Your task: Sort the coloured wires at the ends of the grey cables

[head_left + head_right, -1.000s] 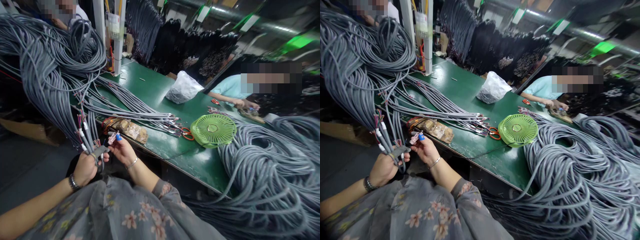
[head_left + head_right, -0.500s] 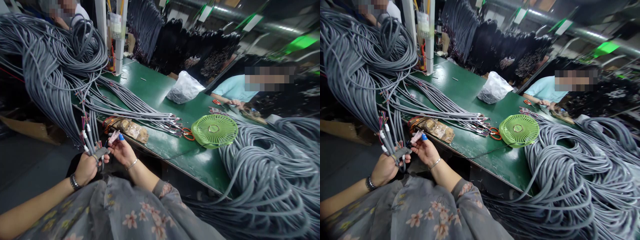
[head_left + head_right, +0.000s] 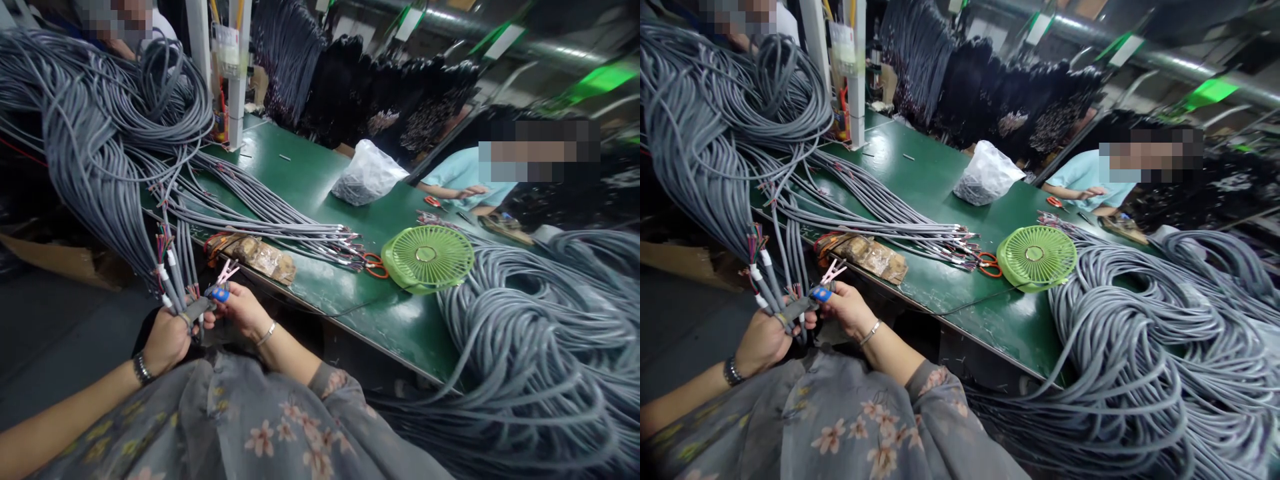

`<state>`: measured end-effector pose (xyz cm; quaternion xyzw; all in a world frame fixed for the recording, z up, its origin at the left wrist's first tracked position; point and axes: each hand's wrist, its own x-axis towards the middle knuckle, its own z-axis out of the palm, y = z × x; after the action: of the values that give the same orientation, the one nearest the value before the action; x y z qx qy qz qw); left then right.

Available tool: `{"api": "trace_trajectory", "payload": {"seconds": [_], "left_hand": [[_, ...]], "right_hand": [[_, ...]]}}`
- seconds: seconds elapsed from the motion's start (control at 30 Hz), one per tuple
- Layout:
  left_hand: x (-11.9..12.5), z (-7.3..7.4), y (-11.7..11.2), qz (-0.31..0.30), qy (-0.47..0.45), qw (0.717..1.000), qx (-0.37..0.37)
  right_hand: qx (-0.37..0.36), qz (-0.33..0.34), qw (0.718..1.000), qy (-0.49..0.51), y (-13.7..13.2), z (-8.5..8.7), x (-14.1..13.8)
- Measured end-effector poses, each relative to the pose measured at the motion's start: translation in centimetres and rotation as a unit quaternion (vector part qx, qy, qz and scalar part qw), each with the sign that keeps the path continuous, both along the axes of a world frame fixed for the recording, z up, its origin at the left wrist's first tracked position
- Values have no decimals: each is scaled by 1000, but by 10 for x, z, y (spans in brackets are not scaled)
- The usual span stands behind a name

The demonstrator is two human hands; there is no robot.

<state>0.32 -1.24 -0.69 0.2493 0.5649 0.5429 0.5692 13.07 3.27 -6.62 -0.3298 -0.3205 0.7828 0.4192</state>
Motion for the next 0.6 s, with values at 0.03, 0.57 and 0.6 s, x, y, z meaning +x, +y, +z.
{"api": "trace_trajectory", "payload": {"seconds": [0.03, 0.57, 0.6], "left_hand": [[0, -1, 0, -6, 4, 1000, 1], [-5, -10, -1, -19, 23, 999, 33], [-6, -11, -1, -22, 24, 999, 42]], "right_hand": [[3, -1, 1000, -3, -2, -1, -2], [15, -25, 1000, 6, -4, -3, -2], [16, -32, 999, 6, -2, -3, -1]]}}
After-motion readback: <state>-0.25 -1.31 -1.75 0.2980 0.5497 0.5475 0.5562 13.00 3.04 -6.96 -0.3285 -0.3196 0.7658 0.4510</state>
